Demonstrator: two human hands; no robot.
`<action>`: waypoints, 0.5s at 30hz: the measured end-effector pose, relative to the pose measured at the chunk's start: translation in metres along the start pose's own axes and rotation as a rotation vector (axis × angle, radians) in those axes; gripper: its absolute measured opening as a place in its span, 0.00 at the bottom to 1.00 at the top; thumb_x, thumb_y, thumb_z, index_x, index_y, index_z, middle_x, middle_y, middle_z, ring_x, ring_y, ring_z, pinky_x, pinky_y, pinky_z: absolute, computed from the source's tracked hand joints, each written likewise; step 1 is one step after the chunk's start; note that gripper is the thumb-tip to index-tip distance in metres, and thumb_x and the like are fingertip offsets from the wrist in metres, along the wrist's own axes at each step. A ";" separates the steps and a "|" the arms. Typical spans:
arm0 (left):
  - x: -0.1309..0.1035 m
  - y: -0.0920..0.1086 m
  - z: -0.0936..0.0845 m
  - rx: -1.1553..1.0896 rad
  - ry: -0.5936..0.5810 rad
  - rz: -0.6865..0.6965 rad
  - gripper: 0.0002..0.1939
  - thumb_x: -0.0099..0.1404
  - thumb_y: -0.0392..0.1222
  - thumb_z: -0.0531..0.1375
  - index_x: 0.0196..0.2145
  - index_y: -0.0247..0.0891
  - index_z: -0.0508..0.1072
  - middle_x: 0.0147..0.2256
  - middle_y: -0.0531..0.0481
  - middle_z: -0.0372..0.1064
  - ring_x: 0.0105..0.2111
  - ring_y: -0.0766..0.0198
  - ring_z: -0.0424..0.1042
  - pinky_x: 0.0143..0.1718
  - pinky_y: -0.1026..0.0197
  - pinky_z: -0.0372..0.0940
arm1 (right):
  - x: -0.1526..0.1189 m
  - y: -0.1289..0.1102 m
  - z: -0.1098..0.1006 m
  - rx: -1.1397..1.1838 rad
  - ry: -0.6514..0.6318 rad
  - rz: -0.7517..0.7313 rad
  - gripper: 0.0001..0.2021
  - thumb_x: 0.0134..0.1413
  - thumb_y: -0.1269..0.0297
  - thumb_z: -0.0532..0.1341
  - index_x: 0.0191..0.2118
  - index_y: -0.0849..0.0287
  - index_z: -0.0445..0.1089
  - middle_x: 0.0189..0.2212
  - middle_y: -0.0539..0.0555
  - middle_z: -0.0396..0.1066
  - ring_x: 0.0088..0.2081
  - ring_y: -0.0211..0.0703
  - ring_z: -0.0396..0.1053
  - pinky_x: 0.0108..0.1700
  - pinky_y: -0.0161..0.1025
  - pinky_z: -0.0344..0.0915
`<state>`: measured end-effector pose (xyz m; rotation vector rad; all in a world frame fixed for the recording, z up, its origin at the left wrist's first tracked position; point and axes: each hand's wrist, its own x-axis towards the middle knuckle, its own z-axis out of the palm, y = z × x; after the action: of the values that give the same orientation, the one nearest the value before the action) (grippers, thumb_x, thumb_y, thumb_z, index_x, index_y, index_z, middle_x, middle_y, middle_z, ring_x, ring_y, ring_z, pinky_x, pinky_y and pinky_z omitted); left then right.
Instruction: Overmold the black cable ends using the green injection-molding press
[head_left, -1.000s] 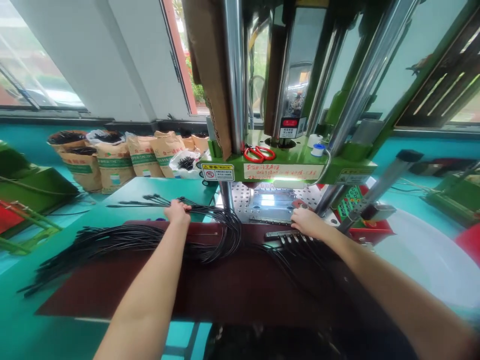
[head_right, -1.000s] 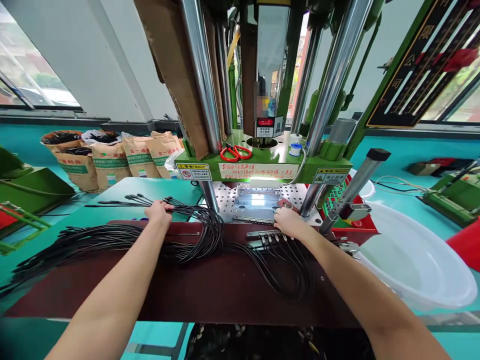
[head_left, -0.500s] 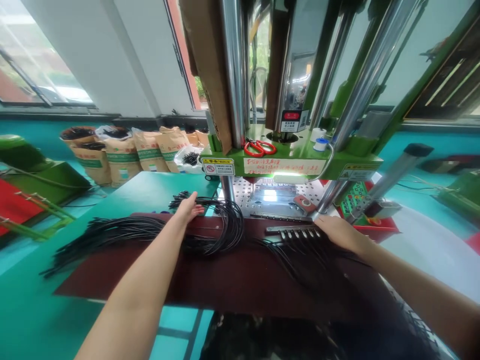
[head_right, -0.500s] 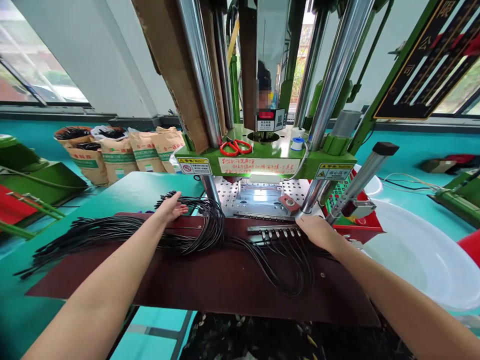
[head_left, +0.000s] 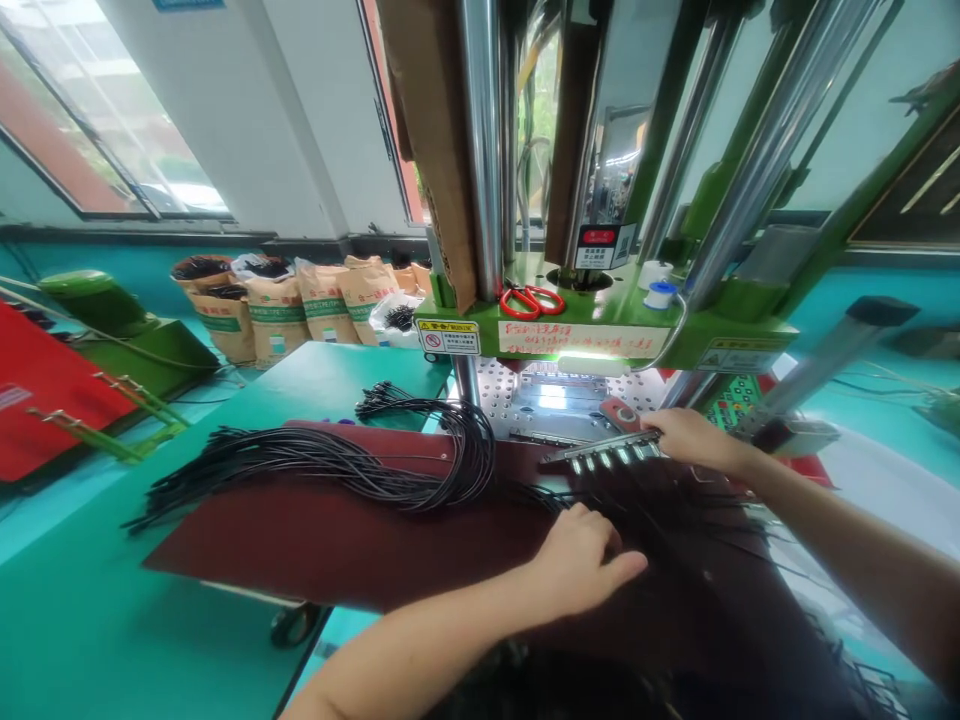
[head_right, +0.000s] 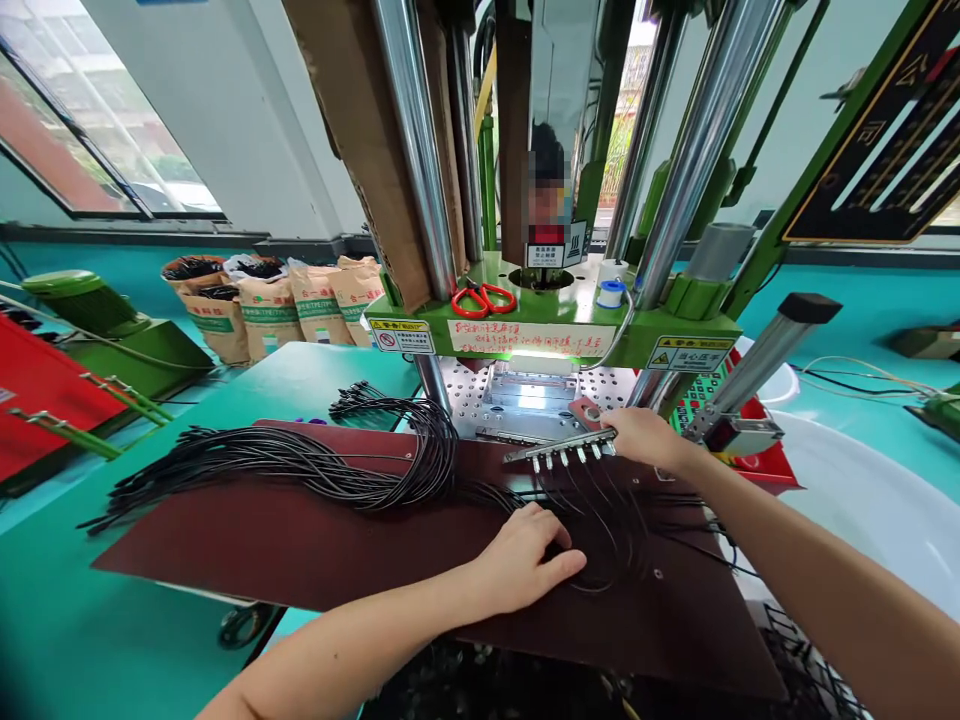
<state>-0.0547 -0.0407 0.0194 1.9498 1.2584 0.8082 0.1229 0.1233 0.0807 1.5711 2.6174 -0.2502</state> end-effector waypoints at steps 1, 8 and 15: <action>0.007 -0.002 0.002 0.013 -0.002 -0.022 0.18 0.59 0.55 0.51 0.27 0.39 0.70 0.28 0.47 0.65 0.34 0.57 0.61 0.38 0.58 0.52 | 0.003 0.000 -0.002 0.013 0.029 0.010 0.13 0.39 0.76 0.51 0.29 0.57 0.69 0.29 0.53 0.72 0.34 0.45 0.68 0.30 0.34 0.54; 0.071 -0.010 0.001 -0.395 -0.188 -0.188 0.27 0.44 0.59 0.63 0.36 0.35 0.70 0.30 0.49 0.68 0.31 0.61 0.65 0.35 0.60 0.57 | 0.051 -0.002 -0.012 0.176 0.159 0.156 0.13 0.42 0.78 0.56 0.34 0.58 0.71 0.37 0.53 0.72 0.40 0.43 0.67 0.36 0.33 0.59; 0.136 -0.016 -0.001 -1.227 -0.126 -0.396 0.14 0.57 0.46 0.54 0.24 0.30 0.66 0.24 0.45 0.68 0.22 0.67 0.67 0.21 0.67 0.55 | 0.097 -0.011 -0.006 0.405 0.250 0.235 0.13 0.57 0.57 0.53 0.39 0.61 0.68 0.38 0.53 0.69 0.36 0.39 0.68 0.39 0.41 0.65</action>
<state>-0.0171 0.0906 0.0255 0.7205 0.7036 0.9014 0.0674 0.2038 0.0728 2.1465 2.6432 -0.6384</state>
